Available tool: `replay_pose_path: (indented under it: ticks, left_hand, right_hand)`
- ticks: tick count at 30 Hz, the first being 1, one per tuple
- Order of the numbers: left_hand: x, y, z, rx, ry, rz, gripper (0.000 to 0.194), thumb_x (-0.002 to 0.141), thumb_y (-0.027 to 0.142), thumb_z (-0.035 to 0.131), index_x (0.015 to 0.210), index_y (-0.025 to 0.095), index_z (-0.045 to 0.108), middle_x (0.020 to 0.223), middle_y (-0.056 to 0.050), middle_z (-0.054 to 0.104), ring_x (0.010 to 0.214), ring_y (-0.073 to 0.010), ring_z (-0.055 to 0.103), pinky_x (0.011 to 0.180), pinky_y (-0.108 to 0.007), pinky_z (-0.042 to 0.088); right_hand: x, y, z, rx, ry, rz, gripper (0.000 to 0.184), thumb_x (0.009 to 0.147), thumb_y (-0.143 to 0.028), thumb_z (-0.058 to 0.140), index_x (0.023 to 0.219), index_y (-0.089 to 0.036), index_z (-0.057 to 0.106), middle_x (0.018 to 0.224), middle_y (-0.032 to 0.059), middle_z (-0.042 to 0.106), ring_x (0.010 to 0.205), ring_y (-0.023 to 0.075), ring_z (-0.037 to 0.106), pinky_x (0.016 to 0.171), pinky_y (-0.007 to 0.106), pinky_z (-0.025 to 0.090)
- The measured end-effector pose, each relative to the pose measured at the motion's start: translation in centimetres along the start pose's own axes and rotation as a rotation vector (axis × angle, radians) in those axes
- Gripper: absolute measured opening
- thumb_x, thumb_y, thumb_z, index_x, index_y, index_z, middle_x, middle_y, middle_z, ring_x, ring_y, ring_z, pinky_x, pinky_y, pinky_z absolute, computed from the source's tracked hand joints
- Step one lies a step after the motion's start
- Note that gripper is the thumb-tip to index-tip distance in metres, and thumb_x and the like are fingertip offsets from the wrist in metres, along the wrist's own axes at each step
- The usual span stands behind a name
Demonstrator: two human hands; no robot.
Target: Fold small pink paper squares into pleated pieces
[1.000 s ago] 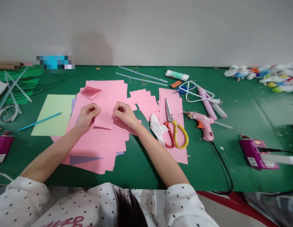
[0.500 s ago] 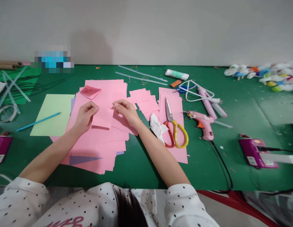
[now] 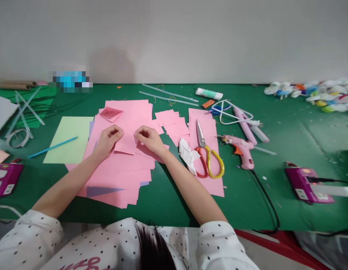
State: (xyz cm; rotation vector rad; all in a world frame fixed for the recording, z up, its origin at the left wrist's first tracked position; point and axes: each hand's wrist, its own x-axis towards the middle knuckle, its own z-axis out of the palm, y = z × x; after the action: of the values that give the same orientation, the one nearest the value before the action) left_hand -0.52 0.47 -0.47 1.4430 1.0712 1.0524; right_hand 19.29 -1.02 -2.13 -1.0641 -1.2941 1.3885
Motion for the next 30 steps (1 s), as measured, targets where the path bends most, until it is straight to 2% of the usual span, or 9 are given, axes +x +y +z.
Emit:
replay_pose_path:
  ticks: [7, 11, 16, 20, 30]
  left_hand:
    - [-0.3, -0.2, -0.2, 0.169, -0.059, 0.05, 0.022, 0.084, 0.039, 0.065, 0.08, 0.017, 0.065, 0.068, 0.002, 0.053, 0.061, -0.0112, 0.04, 0.057, -0.025, 0.031]
    - [-0.2, -0.5, -0.2, 0.23, -0.035, 0.063, 0.02, 0.083, 0.036, 0.062, 0.08, 0.017, 0.065, 0.065, 0.003, 0.053, 0.059, -0.0116, 0.04, 0.057, -0.025, 0.032]
    - [-0.2, -0.4, 0.4, 0.27, -0.006, 0.127, 0.015, 0.08, 0.028, 0.059, 0.083, 0.016, 0.068, 0.082, -0.001, 0.067, 0.075, -0.0147, 0.055, 0.07, -0.027, 0.04]
    - [-0.4, -0.1, 0.8, 0.268, 0.015, 0.102, 0.016, 0.079, 0.03, 0.06, 0.079, 0.016, 0.068, 0.074, 0.0, 0.063, 0.069, -0.0136, 0.049, 0.065, -0.026, 0.038]
    - [-0.7, 0.0, 0.6, 0.167, -0.002, 0.039, 0.01, 0.074, 0.026, 0.059, 0.071, 0.017, 0.062, 0.064, 0.003, 0.053, 0.06, -0.0113, 0.042, 0.057, -0.025, 0.032]
  right_hand:
    - [0.3, 0.6, 0.5, -0.035, 0.011, -0.023, 0.024, 0.075, -0.041, 0.07, 0.077, -0.019, 0.062, 0.065, -0.0028, 0.06, 0.057, 0.0113, 0.056, 0.056, 0.026, 0.046]
    - [0.5, 0.6, 1.3, -0.06, 0.052, -0.037, 0.023, 0.072, -0.041, 0.068, 0.074, -0.019, 0.061, 0.062, -0.0035, 0.058, 0.056, 0.0113, 0.053, 0.055, 0.025, 0.045]
    - [0.6, 0.4, 2.4, -0.119, 0.144, -0.091, 0.017, 0.068, -0.036, 0.062, 0.069, -0.019, 0.059, 0.061, -0.0038, 0.055, 0.056, 0.0119, 0.049, 0.055, 0.026, 0.042]
    - [0.5, 0.2, 2.7, -0.168, 0.176, -0.12, 0.012, 0.065, -0.032, 0.059, 0.066, -0.02, 0.057, 0.06, -0.0043, 0.052, 0.057, 0.0118, 0.047, 0.056, 0.026, 0.039]
    - [0.2, 0.5, 2.4, -0.165, 0.133, -0.113, 0.01, 0.067, -0.03, 0.058, 0.069, -0.02, 0.057, 0.063, -0.0045, 0.052, 0.058, 0.0117, 0.047, 0.055, 0.025, 0.041]
